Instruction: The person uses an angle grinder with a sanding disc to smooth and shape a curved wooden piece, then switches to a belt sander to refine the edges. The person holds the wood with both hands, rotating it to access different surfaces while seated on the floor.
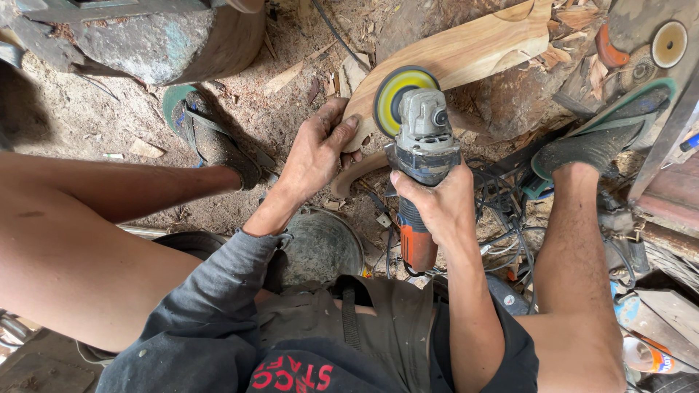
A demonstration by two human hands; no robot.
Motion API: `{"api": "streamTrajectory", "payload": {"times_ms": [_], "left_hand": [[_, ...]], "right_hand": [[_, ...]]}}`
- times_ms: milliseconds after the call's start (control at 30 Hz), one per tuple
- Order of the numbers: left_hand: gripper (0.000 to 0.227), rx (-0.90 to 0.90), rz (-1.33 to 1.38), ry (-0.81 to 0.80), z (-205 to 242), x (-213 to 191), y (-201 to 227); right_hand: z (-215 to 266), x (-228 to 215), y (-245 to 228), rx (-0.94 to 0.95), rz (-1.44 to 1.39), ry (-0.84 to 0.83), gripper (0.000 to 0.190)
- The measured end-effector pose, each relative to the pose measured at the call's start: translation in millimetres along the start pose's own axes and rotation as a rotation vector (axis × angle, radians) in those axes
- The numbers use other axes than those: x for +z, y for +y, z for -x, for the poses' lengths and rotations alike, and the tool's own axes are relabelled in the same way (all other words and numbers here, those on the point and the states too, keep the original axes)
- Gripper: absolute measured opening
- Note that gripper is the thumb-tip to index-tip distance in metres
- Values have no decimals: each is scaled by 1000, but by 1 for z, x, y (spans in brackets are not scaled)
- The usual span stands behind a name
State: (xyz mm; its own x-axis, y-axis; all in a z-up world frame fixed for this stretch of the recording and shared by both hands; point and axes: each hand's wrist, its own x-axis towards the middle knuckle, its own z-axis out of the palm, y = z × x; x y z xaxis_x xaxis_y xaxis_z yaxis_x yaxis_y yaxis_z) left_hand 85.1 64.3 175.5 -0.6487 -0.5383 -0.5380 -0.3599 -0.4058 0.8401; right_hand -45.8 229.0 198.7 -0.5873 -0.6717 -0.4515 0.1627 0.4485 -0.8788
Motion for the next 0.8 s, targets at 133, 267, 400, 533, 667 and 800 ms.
{"api": "streamTrajectory", "payload": {"times_ms": [133, 267, 400, 533, 667, 800], "left_hand": [[35, 11, -6, -6, 1, 0, 0], [35, 23, -32, -11, 1, 0, -1], [34, 12, 7, 1, 0, 2, -2], [33, 7, -11, 12, 1, 2, -3], [33, 9, -58, 22, 0, 2, -4], [33, 61, -50, 16, 0, 2, -5]], "right_hand": [[0, 0, 1, 7, -21, 3, 33], [-1, 0, 3, 6, -21, 0, 32], [0, -1, 4, 26, -20, -1, 31], [0, -1, 3, 28, -17, -5, 29], [1, -1, 2, 44, -15, 0, 28], [1, -1, 2, 49, -36, -9, 27]]}}
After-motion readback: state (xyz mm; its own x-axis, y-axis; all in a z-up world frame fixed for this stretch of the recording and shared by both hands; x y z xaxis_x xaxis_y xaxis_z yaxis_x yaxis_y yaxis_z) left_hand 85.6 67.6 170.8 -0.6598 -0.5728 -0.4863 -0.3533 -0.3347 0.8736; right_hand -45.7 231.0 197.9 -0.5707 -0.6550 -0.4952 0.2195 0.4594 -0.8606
